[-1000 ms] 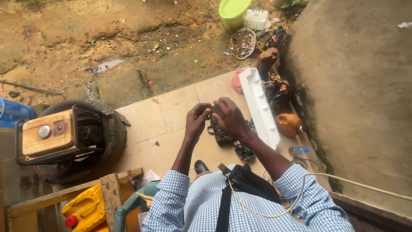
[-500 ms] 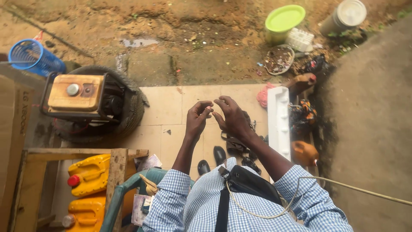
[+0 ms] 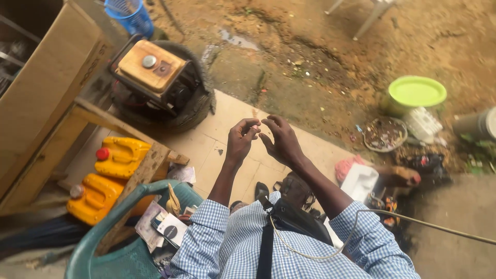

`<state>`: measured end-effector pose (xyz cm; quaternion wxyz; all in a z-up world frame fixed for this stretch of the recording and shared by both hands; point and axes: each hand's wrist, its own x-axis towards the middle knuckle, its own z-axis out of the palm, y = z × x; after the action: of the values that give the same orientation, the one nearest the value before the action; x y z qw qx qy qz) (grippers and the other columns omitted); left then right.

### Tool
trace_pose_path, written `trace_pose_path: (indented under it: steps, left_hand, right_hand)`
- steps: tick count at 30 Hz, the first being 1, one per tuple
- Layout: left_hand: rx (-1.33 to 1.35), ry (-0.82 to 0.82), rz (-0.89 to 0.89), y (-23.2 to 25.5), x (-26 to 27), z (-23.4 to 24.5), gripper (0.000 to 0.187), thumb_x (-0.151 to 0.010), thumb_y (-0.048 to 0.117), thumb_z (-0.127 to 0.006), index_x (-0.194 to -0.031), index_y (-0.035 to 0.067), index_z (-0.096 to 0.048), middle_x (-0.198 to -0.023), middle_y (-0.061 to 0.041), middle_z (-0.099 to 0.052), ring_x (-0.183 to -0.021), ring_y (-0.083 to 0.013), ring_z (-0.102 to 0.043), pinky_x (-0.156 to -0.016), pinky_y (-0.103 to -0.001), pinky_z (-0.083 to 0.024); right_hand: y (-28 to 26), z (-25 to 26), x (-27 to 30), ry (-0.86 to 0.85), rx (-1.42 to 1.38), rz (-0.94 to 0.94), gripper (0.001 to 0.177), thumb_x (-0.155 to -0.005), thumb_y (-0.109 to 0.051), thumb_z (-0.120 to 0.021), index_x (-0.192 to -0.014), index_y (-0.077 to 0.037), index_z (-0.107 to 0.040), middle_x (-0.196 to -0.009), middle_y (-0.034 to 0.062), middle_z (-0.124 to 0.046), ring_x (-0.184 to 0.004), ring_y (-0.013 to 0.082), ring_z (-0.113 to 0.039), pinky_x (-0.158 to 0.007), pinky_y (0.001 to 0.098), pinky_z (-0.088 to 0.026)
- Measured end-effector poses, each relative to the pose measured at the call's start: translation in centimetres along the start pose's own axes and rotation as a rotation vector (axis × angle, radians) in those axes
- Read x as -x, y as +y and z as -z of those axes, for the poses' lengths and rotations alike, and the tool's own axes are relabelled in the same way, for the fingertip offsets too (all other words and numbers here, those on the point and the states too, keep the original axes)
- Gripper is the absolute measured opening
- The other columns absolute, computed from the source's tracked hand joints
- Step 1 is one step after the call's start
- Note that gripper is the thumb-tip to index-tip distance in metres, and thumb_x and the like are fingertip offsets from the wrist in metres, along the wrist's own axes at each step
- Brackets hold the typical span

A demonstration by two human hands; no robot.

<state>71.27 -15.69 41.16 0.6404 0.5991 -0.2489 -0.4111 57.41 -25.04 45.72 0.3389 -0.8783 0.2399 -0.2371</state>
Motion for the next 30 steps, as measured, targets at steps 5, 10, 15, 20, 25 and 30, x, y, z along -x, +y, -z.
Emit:
trace_pose_path:
  steps: [5,10,15,20,25,30]
  left_hand:
    - [-0.002,0.14,-0.011,-0.2,0.7,1.6,0.024,-0.099,0.014,-0.063,-0.119,0.0,-0.069,-0.11,-0.005,-0.074,-0.094,-0.0132,-0.071,-0.08,-0.029,-0.059]
    - [0.017,0.261,-0.035,0.1,0.8,3.8,0.023,-0.1,0.012,-0.064,-0.118,0.0,-0.069,-0.11,-0.006,-0.074,-0.093,-0.0128,-0.071,-0.08,-0.029,-0.058]
    - [0.013,0.356,-0.033,0.4,0.7,6.7,0.023,-0.1,0.01,-0.063,-0.119,0.0,-0.069,-0.107,-0.006,-0.074,-0.092,-0.0131,-0.072,-0.08,-0.028,-0.058]
    - [0.016,0.391,-0.037,1.7,-1.0,9.9,0.023,-0.1,0.01,-0.061,-0.12,0.002,-0.069,-0.106,-0.005,-0.075,-0.093,-0.0124,-0.072,-0.081,-0.028,-0.059]
    - [0.032,0.414,-0.11,2.9,-4.2,13.3,0.021,-0.1,0.01,-0.062,-0.119,0.003,-0.069,-0.107,-0.005,-0.074,-0.093,-0.0122,-0.073,-0.081,-0.028,-0.06]
    - [0.053,0.418,-0.131,3.5,-6.1,17.6,0.021,-0.101,0.012,-0.061,-0.119,0.004,-0.071,-0.106,-0.004,-0.075,-0.094,-0.0109,-0.072,-0.081,-0.027,-0.058]
  right_hand:
    - [0.5,-1.8,-2.0,-0.087,-0.03,0.125,0.041,-0.088,-0.015,-0.077,-0.124,-0.001,-0.064,-0.127,0.0239,-0.062,-0.115,0.0429,-0.063,-0.092,0.0476,-0.054]
    - [-0.7,-3.6,-4.6,-0.176,-0.063,0.199,0.039,-0.089,-0.015,-0.077,-0.123,-0.003,-0.064,-0.125,0.0217,-0.063,-0.115,0.0411,-0.062,-0.094,0.0473,-0.053]
    - [-2.5,-5.8,-7.2,-0.285,-0.082,0.24,0.038,-0.088,-0.015,-0.076,-0.122,-0.004,-0.064,-0.124,0.02,-0.064,-0.113,0.0402,-0.063,-0.093,0.0467,-0.053]
    - [-3.7,-8.0,-10.4,-0.326,-0.066,0.294,0.041,-0.086,-0.014,-0.075,-0.123,-0.004,-0.064,-0.125,0.0204,-0.063,-0.113,0.0408,-0.062,-0.093,0.0472,-0.052]
    - [-5.7,-9.6,-14.8,-0.353,-0.044,0.294,0.041,-0.088,-0.015,-0.074,-0.126,-0.004,-0.064,-0.127,0.0186,-0.064,-0.113,0.0397,-0.063,-0.093,0.0471,-0.052]
    - [-7.5,-12.8,-18.6,-0.36,-0.037,0.318,0.038,-0.091,-0.017,-0.074,-0.126,-0.005,-0.065,-0.127,0.0172,-0.065,-0.114,0.0387,-0.064,-0.096,0.048,-0.052]
